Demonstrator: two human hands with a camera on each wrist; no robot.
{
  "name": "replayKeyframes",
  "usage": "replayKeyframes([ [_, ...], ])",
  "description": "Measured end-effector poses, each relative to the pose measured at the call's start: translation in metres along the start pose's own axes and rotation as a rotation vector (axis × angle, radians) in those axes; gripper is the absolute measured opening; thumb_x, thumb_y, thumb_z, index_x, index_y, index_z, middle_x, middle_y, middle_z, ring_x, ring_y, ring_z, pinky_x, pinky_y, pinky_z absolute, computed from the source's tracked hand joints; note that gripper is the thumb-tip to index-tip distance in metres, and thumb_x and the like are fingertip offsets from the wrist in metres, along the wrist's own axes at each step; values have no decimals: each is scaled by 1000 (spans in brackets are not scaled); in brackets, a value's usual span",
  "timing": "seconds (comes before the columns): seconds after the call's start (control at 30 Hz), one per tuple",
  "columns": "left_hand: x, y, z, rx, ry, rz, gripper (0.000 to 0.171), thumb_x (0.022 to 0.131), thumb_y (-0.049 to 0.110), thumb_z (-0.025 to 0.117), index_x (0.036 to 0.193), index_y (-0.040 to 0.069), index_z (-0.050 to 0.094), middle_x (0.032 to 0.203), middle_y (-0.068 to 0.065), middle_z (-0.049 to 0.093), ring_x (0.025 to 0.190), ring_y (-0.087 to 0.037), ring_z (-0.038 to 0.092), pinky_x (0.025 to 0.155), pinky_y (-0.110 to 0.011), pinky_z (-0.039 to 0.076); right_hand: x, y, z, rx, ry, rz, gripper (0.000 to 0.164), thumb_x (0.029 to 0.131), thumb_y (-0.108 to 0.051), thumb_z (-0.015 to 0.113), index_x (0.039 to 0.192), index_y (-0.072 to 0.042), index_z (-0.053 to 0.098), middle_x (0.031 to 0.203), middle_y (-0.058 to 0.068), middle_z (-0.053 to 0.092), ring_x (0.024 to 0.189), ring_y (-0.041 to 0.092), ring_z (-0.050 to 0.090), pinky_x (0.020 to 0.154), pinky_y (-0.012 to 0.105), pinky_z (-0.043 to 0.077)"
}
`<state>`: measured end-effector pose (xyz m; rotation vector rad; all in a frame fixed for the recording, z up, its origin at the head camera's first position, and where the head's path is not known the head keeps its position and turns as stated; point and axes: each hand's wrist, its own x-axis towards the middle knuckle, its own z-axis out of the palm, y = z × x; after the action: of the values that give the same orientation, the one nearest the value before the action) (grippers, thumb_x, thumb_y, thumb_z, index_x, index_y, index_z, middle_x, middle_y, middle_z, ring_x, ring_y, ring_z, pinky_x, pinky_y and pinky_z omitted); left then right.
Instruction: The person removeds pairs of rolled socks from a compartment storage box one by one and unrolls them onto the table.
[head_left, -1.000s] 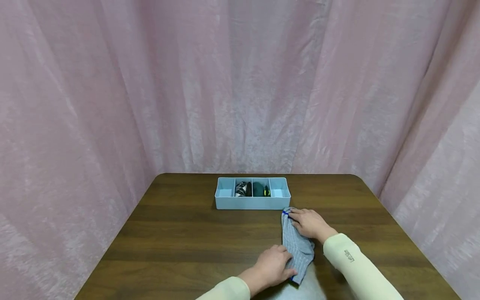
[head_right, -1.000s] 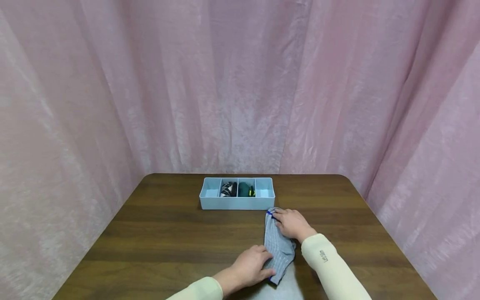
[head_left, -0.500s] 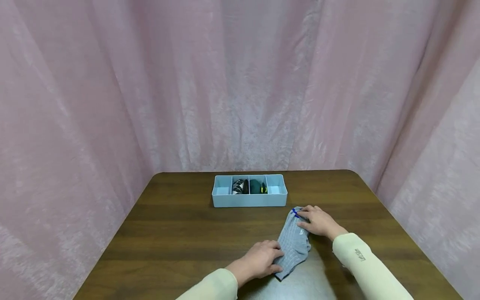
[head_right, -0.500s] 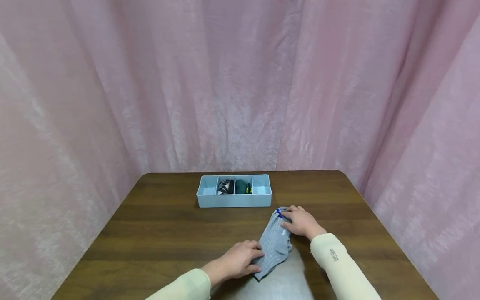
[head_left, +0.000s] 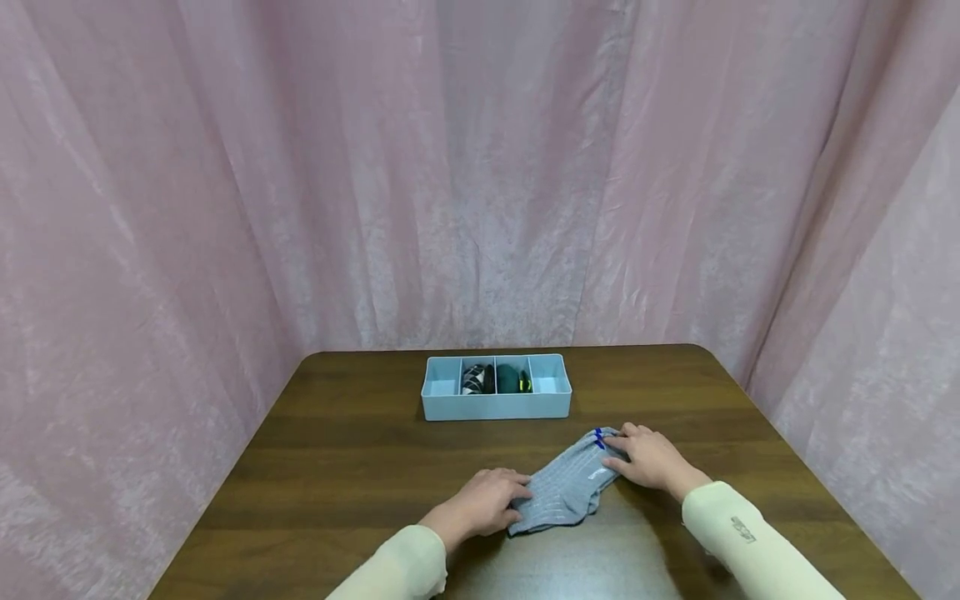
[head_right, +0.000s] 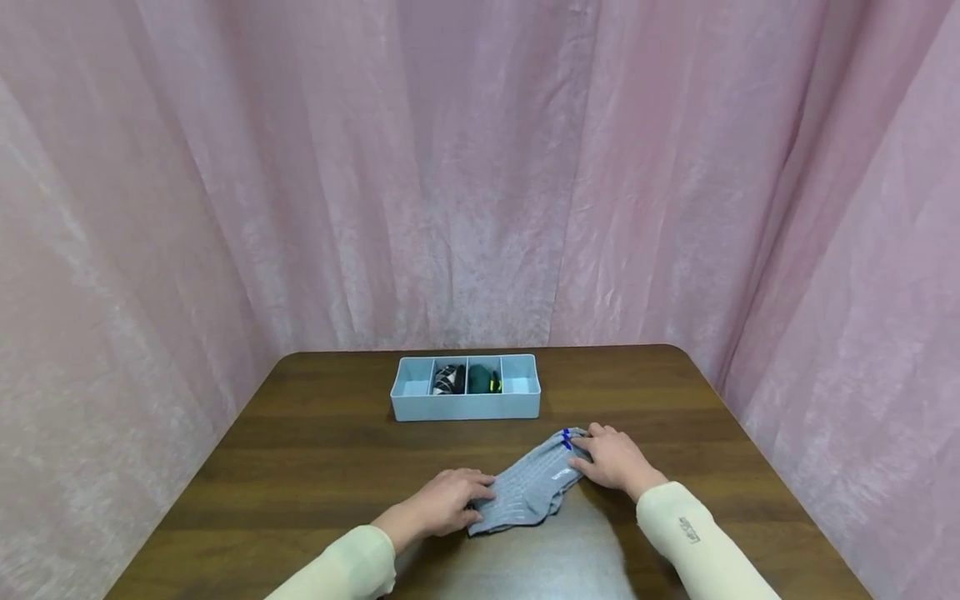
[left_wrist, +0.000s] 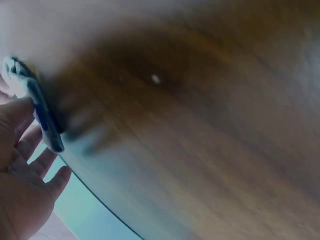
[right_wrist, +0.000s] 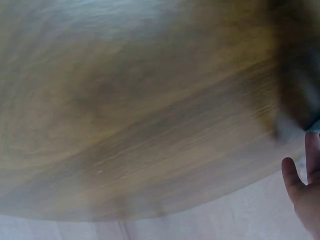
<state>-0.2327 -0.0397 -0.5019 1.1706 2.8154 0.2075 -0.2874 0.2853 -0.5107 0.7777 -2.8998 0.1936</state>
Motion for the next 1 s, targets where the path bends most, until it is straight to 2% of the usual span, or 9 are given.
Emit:
replayKeyframes([
  [0.1,-1,-5,-1,8,8,-22,36,91,18,73,126,21,70,140,3,57,130,-15,50,102,-39,44,-3,0,-3,29,-3,3,41,92,-38,68,119,-6,73,96,7,60,81,22,58,72,45,50],
  [0.2,-2,-5,-1,-14,32,-32,33,91,15,72,124,20,71,139,0,58,129,-16,51,101,-40,45,-3,-2,-4,82,64,5,32,91,-30,71,113,-7,75,93,3,60,76,17,57,68,39,50],
  [0.27,-1,-3,-1,-52,64,-39,31,91,15,71,122,17,72,137,-3,59,128,-19,52,102,-40,45,-1,-2,-5,113,137,-10,26,90,-23,73,111,-8,75,98,5,63,81,20,61,72,41,52],
  [0.37,1,2,2,-100,134,-57,29,92,20,70,120,12,72,131,-7,61,122,-22,56,100,-40,46,2,-4,-5,124,213,-62,29,88,-16,75,114,-6,74,114,13,65,102,31,64,85,49,52],
  [0.43,3,6,4,-92,176,-72,30,92,25,71,119,10,72,125,-7,63,115,-22,58,98,-38,47,3,-4,-5,127,195,-104,32,88,-15,74,118,-3,72,124,18,63,112,36,61,92,53,49],
  [0.5,4,10,6,-43,197,-88,32,91,29,72,115,9,73,117,-6,64,108,-20,59,94,-35,49,3,-4,-4,121,129,-127,37,89,-16,73,122,-1,69,131,20,60,118,39,58,95,55,47],
  [0.67,5,16,9,57,178,-121,32,89,33,74,109,9,74,110,-4,63,101,-18,57,87,-30,50,1,-3,-3,123,-26,-111,43,93,-23,69,127,3,64,134,23,58,119,42,58,95,56,47],
  [0.87,6,3,8,49,134,-127,36,90,36,73,116,10,73,118,-3,62,107,-17,56,89,-30,50,-4,-2,-3,135,-39,-59,47,94,-30,69,127,4,65,131,22,60,117,42,58,95,56,46],
  [1.0,7,-10,9,58,109,-127,39,91,38,71,122,14,71,127,-1,61,115,-18,55,94,-36,48,-11,-2,-3,119,-53,-7,51,94,-38,67,128,0,65,130,19,60,117,40,58,95,57,46],
])
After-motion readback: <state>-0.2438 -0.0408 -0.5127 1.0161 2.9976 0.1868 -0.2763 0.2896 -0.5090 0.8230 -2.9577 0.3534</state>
